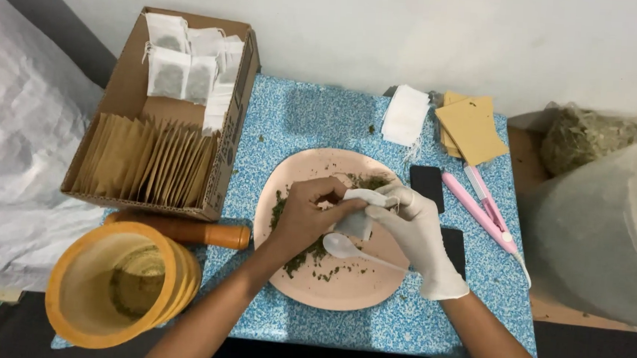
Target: Filling individual tea filter bags with dried tea leaves using a small spoon.
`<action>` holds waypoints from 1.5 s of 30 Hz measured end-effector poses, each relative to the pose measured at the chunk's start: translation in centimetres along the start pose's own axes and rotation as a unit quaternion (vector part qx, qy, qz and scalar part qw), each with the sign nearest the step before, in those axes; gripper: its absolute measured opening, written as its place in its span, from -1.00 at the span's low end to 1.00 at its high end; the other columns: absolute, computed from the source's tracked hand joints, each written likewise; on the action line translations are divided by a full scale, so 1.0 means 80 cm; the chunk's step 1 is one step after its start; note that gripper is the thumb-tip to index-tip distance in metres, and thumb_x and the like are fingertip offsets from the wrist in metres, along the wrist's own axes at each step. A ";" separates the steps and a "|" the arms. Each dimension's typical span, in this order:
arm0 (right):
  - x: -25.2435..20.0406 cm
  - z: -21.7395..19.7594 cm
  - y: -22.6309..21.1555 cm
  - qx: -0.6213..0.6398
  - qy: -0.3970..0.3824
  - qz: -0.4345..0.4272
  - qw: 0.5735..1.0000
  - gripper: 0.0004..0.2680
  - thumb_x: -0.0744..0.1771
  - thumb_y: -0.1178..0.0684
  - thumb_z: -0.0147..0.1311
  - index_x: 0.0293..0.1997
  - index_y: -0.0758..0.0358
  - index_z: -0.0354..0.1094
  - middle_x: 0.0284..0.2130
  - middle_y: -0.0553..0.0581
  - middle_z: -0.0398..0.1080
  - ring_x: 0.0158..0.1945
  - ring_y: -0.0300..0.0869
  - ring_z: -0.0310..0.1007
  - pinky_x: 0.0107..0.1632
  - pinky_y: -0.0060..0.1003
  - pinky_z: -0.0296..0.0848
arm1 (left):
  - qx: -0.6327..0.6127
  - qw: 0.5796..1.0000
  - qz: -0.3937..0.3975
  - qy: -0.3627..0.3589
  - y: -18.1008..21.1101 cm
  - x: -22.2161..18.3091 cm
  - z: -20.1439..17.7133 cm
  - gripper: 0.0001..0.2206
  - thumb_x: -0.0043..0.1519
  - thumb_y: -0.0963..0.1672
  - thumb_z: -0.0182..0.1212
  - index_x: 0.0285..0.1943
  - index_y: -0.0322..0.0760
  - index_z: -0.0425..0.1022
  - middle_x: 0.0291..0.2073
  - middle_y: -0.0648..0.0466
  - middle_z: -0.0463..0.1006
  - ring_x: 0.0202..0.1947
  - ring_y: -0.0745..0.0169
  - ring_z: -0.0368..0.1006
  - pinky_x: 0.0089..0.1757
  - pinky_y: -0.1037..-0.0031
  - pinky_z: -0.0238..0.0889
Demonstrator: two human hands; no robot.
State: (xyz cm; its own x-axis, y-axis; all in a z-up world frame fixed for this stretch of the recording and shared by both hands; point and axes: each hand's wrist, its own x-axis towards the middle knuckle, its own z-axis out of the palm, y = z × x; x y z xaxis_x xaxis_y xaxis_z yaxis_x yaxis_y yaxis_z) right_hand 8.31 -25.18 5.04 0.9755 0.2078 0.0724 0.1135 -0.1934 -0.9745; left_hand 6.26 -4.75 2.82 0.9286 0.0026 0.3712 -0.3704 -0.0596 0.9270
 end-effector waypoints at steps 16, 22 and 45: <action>0.009 -0.004 0.017 0.058 0.015 -0.015 0.998 -0.90 0.29 0.30 0.39 -0.43 0.30 0.56 -0.30 0.20 0.64 -0.11 -0.21 0.51 -0.04 -0.10 0.56 | 0.085 0.992 0.090 0.014 0.013 0.008 0.001 -0.79 0.41 -0.23 0.36 -0.35 -0.40 0.66 -0.54 -0.10 0.60 -0.59 0.26 0.47 -0.42 0.55 0.43; 0.006 -0.006 0.023 0.060 0.031 -0.018 0.998 -0.89 0.30 0.34 0.33 -0.43 0.33 0.54 -0.31 0.22 0.61 -0.13 -0.21 0.53 -0.06 -0.17 0.54 | 0.089 0.991 0.101 0.026 0.000 0.002 0.001 -0.72 0.44 -0.23 0.28 -0.41 -0.36 0.58 -0.58 -0.04 0.53 -0.61 0.24 0.44 -0.46 0.53 0.38; 0.001 -0.009 0.022 0.058 0.015 -0.047 0.997 -0.97 0.31 0.26 0.37 -0.24 0.36 0.66 -0.23 0.32 0.65 -0.03 -0.10 0.58 0.05 -0.06 0.55 | 0.017 0.996 -0.013 -0.089 -0.037 -0.016 0.016 -0.59 0.60 -0.10 -0.10 -0.03 -0.49 0.69 -0.72 -0.29 0.41 -0.80 0.33 0.16 -0.58 0.56 0.18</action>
State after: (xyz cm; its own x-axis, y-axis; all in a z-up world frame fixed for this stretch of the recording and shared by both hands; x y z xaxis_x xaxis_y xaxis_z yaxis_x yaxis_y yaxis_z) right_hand 8.76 -26.21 3.46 0.9670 0.1914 0.1681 0.1827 -0.0611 -0.9813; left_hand 6.17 -5.86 -0.50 0.9283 -0.1731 0.3292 -0.3484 -0.0954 0.9325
